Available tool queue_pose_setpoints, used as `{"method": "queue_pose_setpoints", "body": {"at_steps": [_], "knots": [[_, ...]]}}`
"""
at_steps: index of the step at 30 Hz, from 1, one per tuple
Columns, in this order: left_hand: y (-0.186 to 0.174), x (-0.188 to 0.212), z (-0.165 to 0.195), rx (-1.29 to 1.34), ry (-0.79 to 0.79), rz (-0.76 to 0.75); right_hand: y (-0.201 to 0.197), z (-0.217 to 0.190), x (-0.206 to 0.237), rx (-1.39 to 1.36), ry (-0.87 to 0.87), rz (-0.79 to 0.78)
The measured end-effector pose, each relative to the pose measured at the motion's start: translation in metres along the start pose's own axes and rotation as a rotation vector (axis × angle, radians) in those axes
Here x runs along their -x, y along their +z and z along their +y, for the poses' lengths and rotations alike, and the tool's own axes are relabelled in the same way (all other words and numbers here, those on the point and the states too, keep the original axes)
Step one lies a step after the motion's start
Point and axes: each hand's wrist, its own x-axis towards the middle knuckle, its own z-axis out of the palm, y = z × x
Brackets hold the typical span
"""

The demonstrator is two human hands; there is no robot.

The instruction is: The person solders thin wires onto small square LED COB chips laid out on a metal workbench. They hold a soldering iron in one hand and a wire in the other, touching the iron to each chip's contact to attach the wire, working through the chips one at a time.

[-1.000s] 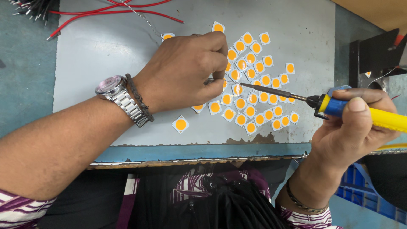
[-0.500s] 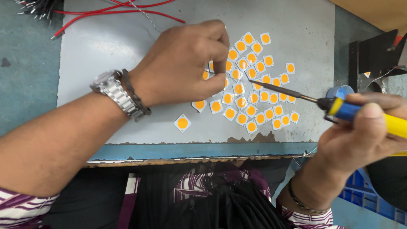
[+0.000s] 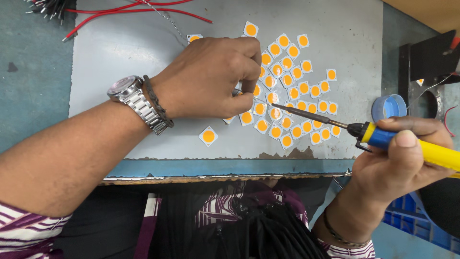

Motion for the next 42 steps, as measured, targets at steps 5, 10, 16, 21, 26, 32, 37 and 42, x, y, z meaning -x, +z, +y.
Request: {"method": "queue_pose_setpoints", "body": {"at_steps": [5, 10, 16, 21, 26, 32, 37, 42], "knots": [[0.001, 0.0, 0.0, -0.005, -0.008, -0.007, 0.006, -0.002, -0.001, -0.034, 0.006, 0.007], [0.002, 0.0, -0.002, -0.021, -0.016, -0.012, 0.006, -0.003, -0.004, -0.015, 0.029, 0.006], [0.002, 0.0, -0.002, -0.037, -0.01, -0.006, 0.007, -0.007, -0.001, -0.023, 0.047, -0.002], [0.001, 0.0, -0.002, -0.031, -0.039, -0.026, 0.013, -0.011, -0.007, -0.021, 0.048, -0.004], [0.002, 0.001, -0.002, -0.028, -0.017, -0.01, 0.014, -0.012, -0.009, -0.006, 0.063, 0.014], [0.001, 0.001, -0.002, -0.03, -0.012, -0.006, 0.007, 0.002, -0.003, -0.015, -0.008, 0.018], [0.003, 0.001, -0.004, -0.036, -0.004, -0.003, 0.004, 0.003, -0.002, -0.023, 0.015, -0.009], [0.004, 0.002, -0.004, -0.029, 0.001, -0.006, 0.008, -0.006, -0.005, -0.003, 0.019, -0.032]]}}
